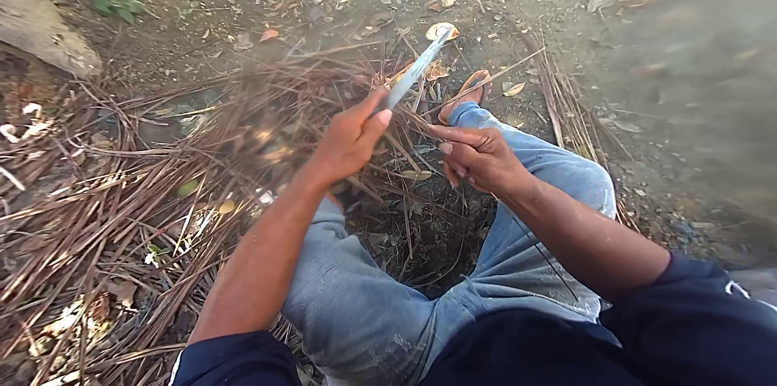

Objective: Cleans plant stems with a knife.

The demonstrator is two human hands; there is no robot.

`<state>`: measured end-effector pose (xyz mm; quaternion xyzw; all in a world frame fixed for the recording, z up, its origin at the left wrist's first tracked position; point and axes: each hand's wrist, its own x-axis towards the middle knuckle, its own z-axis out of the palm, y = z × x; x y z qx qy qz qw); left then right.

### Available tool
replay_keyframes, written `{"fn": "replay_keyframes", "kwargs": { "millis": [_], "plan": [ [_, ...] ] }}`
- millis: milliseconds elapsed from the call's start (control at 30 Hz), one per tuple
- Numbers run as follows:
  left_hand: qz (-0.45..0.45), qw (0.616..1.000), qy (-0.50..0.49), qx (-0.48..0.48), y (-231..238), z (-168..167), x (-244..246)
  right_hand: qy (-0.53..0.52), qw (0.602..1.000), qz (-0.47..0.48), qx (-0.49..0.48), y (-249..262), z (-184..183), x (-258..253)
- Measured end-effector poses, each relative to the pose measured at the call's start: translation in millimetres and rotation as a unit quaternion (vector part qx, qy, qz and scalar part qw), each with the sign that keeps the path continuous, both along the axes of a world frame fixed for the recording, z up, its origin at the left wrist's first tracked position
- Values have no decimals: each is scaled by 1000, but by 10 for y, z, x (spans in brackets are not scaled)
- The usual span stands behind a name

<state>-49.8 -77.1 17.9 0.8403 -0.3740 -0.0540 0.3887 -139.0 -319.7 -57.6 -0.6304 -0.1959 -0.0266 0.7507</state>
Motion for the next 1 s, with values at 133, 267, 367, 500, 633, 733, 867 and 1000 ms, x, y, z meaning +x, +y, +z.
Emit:
{"fn": "replay_keyframes", "kwargs": {
  "millis": [133,267,367,500,633,733,867,1000],
  "plan": [
    [-26,1000,0,-13,-23,-13,-29,61,988,72,123,-17,-2,-2],
    [2,995,90,-36,-5,40,-18,117,962,127,211,6,-54,-15],
    [-30,967,210,-137,-36,33,-26,124,957,142,222,30,-98,-40],
    [-6,921,307,-239,-32,-2,21,113,964,140,195,50,-160,-129],
    [-30,911,325,-253,-37,-1,14,110,967,118,196,104,-109,-92],
    [-40,906,335,-258,-59,-11,5,136,963,98,212,216,44,6],
    [-20,944,261,-200,-71,-9,-17,140,958,80,236,378,133,159],
    [-20,994,-93,51,-85,-79,-122,157,954,25,253,470,151,204]
  ]
}}
